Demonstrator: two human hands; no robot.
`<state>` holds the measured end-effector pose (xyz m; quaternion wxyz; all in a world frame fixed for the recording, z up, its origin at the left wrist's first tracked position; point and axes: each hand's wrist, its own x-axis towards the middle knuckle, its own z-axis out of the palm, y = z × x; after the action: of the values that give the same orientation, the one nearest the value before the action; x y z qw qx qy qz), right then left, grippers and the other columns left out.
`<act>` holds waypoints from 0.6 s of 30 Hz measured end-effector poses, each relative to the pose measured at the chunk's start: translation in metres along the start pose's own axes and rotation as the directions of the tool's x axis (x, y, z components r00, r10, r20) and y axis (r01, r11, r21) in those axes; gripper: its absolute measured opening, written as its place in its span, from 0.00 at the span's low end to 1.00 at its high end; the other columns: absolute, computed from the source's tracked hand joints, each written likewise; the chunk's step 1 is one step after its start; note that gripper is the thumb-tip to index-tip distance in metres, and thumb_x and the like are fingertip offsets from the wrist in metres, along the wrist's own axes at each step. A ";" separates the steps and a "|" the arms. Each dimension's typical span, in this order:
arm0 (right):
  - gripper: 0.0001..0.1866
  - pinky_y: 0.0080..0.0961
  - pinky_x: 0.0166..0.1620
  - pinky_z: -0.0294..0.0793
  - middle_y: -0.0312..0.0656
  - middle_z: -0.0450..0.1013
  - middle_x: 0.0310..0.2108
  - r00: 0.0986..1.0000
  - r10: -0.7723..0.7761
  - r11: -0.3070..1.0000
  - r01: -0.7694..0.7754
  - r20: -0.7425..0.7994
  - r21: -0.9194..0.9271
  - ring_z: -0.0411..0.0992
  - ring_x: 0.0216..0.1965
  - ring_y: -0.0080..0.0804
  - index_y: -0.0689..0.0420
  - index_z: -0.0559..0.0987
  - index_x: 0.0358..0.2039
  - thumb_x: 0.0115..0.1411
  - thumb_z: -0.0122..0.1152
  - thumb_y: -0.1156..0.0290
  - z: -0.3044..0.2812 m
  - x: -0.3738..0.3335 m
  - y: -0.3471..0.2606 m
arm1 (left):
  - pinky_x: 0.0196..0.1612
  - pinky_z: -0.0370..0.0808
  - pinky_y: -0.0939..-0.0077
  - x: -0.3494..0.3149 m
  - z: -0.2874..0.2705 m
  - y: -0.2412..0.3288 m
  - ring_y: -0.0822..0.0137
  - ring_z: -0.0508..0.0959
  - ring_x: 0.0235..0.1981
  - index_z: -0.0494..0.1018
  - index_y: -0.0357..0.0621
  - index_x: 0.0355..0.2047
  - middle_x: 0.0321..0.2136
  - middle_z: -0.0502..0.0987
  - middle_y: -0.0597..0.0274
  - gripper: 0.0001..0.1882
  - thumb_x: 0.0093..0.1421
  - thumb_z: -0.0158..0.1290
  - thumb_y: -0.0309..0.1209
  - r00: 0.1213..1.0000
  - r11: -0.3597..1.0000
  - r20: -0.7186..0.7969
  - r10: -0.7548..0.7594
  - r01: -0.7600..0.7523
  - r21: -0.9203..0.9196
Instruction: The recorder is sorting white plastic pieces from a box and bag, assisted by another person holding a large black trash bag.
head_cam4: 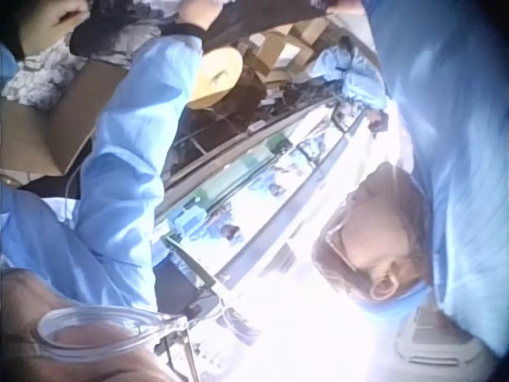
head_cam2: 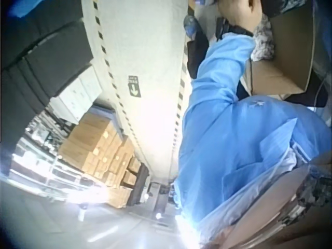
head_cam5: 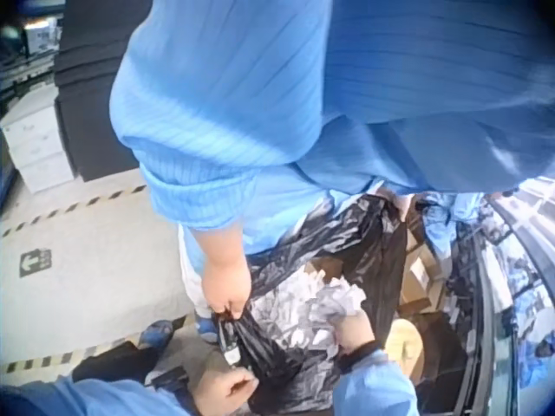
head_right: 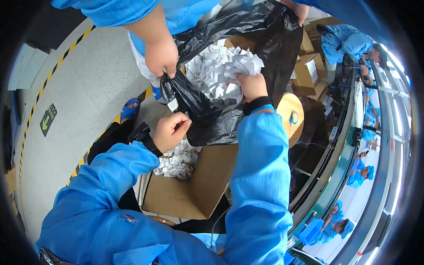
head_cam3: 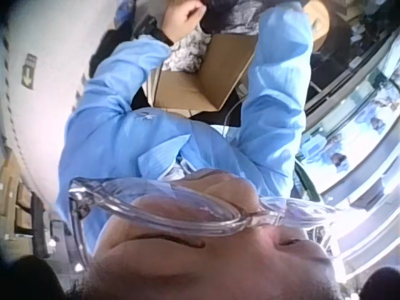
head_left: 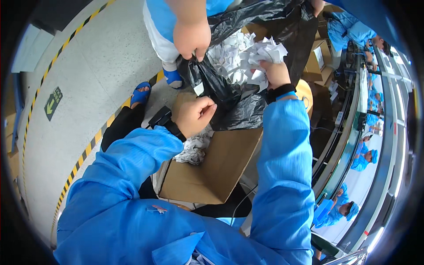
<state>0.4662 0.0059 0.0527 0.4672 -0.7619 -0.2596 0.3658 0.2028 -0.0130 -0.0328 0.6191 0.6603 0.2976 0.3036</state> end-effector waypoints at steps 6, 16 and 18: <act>0.25 0.33 0.30 0.71 0.45 0.75 0.37 0.984 0.054 0.987 -0.079 -0.169 -0.142 0.73 0.30 0.35 0.66 0.75 0.43 0.55 0.62 0.56 -0.007 0.052 -0.003 | 0.20 0.62 0.79 0.000 -0.003 -0.004 0.76 0.66 0.15 0.71 0.39 0.29 0.15 0.68 0.64 0.04 0.58 0.52 0.26 0.997 0.997 -0.013 0.078 -0.078 0.031; 0.35 0.28 0.30 0.70 0.46 0.75 0.35 0.978 0.174 0.948 -0.198 -0.116 -0.249 0.72 0.28 0.34 0.66 0.74 0.47 0.58 0.51 0.42 -0.038 0.053 -0.036 | 0.20 0.65 0.75 -0.002 -0.004 -0.003 0.69 0.72 0.16 0.71 0.42 0.27 0.18 0.72 0.60 0.05 0.58 0.53 0.29 0.999 0.999 0.011 0.038 -0.038 0.005; 0.27 0.26 0.28 0.70 0.44 0.75 0.32 0.943 0.293 0.923 -0.237 0.155 -0.304 0.72 0.24 0.33 0.67 0.75 0.45 0.58 0.58 0.53 -0.071 0.064 -0.035 | 0.20 0.65 0.75 -0.001 -0.004 -0.002 0.68 0.71 0.17 0.71 0.42 0.27 0.18 0.72 0.60 0.05 0.58 0.53 0.29 0.999 0.999 0.009 0.047 -0.047 -0.003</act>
<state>0.5590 0.0309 0.0856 0.2723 -0.8085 -0.2478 0.4590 0.1994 -0.0108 -0.0343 0.6139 0.6677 0.2788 0.3156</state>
